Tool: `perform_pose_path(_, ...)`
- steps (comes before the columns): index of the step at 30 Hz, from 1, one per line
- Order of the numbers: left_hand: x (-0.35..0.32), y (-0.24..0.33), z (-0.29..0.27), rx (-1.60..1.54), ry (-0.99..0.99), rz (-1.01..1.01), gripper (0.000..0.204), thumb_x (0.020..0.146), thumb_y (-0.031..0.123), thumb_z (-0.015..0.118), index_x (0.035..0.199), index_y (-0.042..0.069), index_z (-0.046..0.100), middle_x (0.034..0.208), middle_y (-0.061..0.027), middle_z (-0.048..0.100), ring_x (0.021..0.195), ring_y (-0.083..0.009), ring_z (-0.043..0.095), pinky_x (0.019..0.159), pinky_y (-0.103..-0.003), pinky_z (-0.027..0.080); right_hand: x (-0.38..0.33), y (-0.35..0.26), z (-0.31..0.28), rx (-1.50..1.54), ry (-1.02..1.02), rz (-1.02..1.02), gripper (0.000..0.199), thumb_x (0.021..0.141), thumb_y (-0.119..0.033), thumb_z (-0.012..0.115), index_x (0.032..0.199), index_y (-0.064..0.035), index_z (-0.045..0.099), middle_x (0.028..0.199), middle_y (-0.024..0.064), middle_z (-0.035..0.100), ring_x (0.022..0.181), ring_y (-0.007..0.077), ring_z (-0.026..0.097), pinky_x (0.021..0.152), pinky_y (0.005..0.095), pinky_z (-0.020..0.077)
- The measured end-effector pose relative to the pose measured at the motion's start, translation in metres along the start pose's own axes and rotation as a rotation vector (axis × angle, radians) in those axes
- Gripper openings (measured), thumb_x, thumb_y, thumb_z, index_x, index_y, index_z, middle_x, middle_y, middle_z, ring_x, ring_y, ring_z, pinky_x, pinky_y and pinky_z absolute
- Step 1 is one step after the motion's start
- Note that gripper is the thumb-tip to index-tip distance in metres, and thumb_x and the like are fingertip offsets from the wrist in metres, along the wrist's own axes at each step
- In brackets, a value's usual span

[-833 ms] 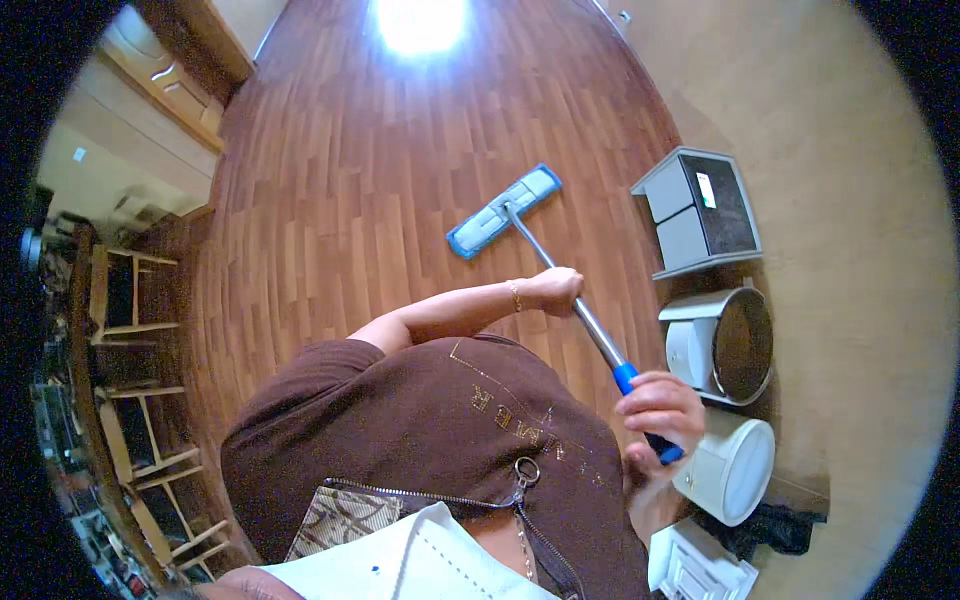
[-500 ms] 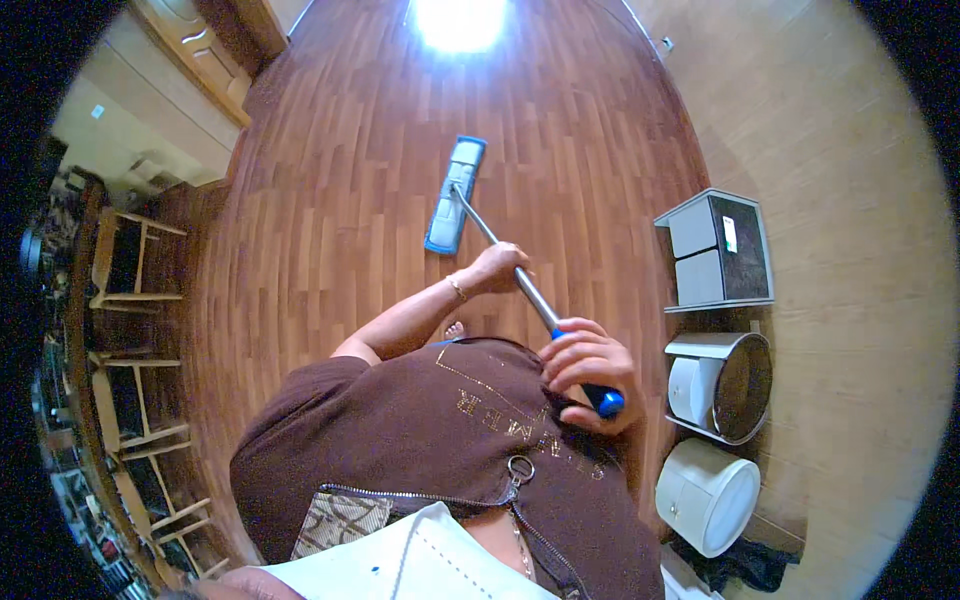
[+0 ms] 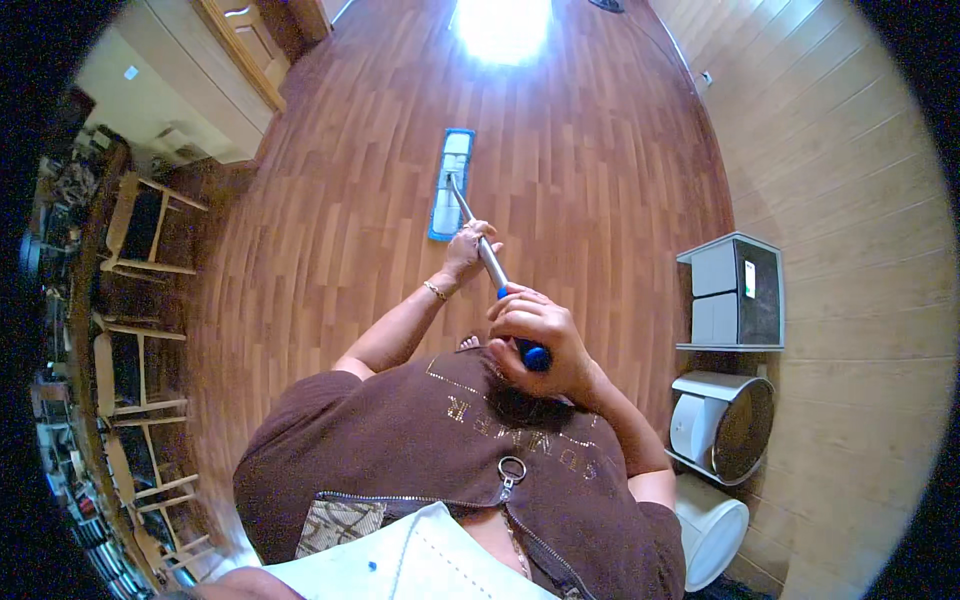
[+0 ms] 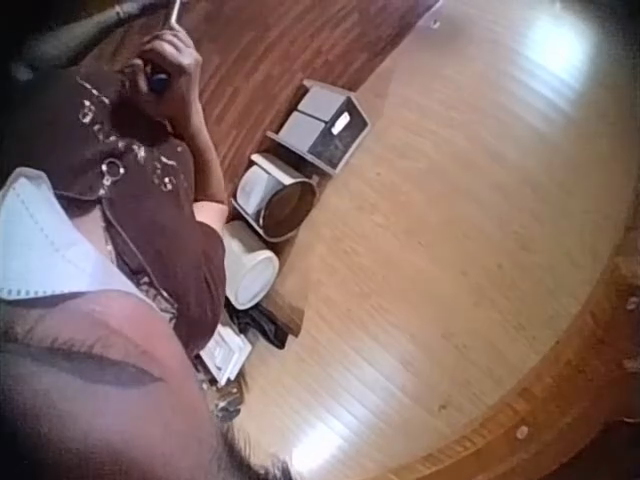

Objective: Mopping the wooden floor of a large room using a flat mop.

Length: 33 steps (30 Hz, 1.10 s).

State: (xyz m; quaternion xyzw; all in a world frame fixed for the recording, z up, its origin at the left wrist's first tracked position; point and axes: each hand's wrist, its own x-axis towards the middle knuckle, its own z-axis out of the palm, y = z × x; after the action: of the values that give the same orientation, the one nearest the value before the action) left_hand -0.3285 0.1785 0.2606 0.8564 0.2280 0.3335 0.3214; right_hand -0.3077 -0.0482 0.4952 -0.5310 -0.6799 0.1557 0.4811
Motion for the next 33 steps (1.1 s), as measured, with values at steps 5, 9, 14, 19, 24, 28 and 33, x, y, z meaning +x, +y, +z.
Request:
perform_pose_path(5, 0.011, 0.029, -0.015, -0.038, 0.177, 0.029, 0.026, 0.072, 0.031, 0.076, 0.074, 0.01, 0.06, 0.076, -0.0119, 0.061, 0.073, -0.0313, 0.062, 0.066, -0.043, 0.048, 0.039, -0.024, -0.015, -0.073, 0.021, -0.09, 0.018, 0.075, -0.016, 0.071, 0.083, -0.0013, 0.063, 0.074, 0.0115, 0.062, 0.074, 0.0282, 0.065, 0.078, 0.0381, 0.0516)
perform_pose_path(9, 0.003, 0.042, -0.031, -0.004, 0.077, 0.021, 0.027, 0.075, 0.028, 0.072, 0.062, 0.01, 0.058, 0.062, -0.0132, 0.056, 0.061, -0.0333, 0.058, 0.057, -0.044, 0.046, 0.069, -0.051, -0.029, -0.109, -0.177, -0.312, 0.043, 0.071, -0.035, 0.079, 0.097, -0.0038, 0.064, 0.071, 0.0101, 0.062, 0.066, 0.0246, 0.066, 0.061, 0.0354, 0.0515)
perform_pose_path(14, -0.014, 0.004, 0.003, -0.575, -0.416, -0.057, 0.022, 0.073, 0.018, 0.066, 0.058, 0.006, 0.055, 0.057, -0.0138, 0.054, 0.056, -0.0332, 0.055, 0.053, -0.043, 0.04, 0.089, -0.03, -0.022, 0.336, -0.541, -0.787, 0.036, 0.075, -0.025, 0.071, 0.099, -0.0001, 0.061, 0.078, 0.0121, 0.062, 0.068, 0.0291, 0.063, 0.06, 0.0376, 0.0501)
perform_pose_path(19, 0.009, 0.05, -0.015, -0.427, -0.602, 0.091, 0.017, 0.071, 0.019, 0.068, 0.064, 0.007, 0.059, 0.063, -0.0134, 0.058, 0.065, -0.0326, 0.058, 0.06, -0.041, 0.043, 0.085, -0.006, -0.038, 0.456, -0.662, -0.799, 0.029, 0.09, -0.024, 0.055, 0.102, 0.0011, 0.061, 0.068, 0.0075, 0.056, 0.058, 0.0252, 0.058, 0.05, 0.0363, 0.0434)
perform_pose_path(24, 0.027, 0.013, 0.009, -0.275, -0.636, 0.159, 0.017, 0.079, 0.022, 0.064, 0.075, 0.006, 0.062, 0.075, -0.0127, 0.062, 0.079, -0.0304, 0.06, 0.073, -0.041, 0.044, 0.081, 0.021, -0.042, 0.433, -0.535, -0.697, 0.01, 0.081, -0.014, 0.069, 0.085, -0.0063, 0.063, 0.068, 0.0077, 0.06, 0.059, 0.0263, 0.06, 0.049, 0.0377, 0.0412)
perform_pose_path(28, 0.05, -0.112, 0.062, -0.359, -0.26, 0.259, 0.028, 0.085, 0.028, 0.058, 0.102, 0.006, 0.063, 0.098, -0.0069, 0.06, 0.1, -0.0185, 0.056, 0.089, -0.033, 0.045, 0.113, 0.045, -0.04, 0.337, -0.374, -0.678, 0.014, 0.073, -0.018, 0.076, 0.077, -0.0122, 0.063, 0.064, 0.0029, 0.06, 0.058, 0.0255, 0.059, 0.052, 0.0362, 0.0404)
perform_pose_path(33, 0.09, -0.018, 0.006, -1.273, 0.047, -0.066, 0.038, 0.081, 0.023, 0.059, 0.113, 0.004, 0.061, 0.113, -0.0096, 0.061, 0.111, -0.0186, 0.054, 0.096, -0.034, 0.043, 0.134, 0.18, -0.019, 0.086, -0.205, -0.417, 0.02, 0.065, -0.01, 0.075, 0.082, -0.0118, 0.064, 0.073, 0.0074, 0.064, 0.068, 0.0282, 0.064, 0.064, 0.0348, 0.0491)
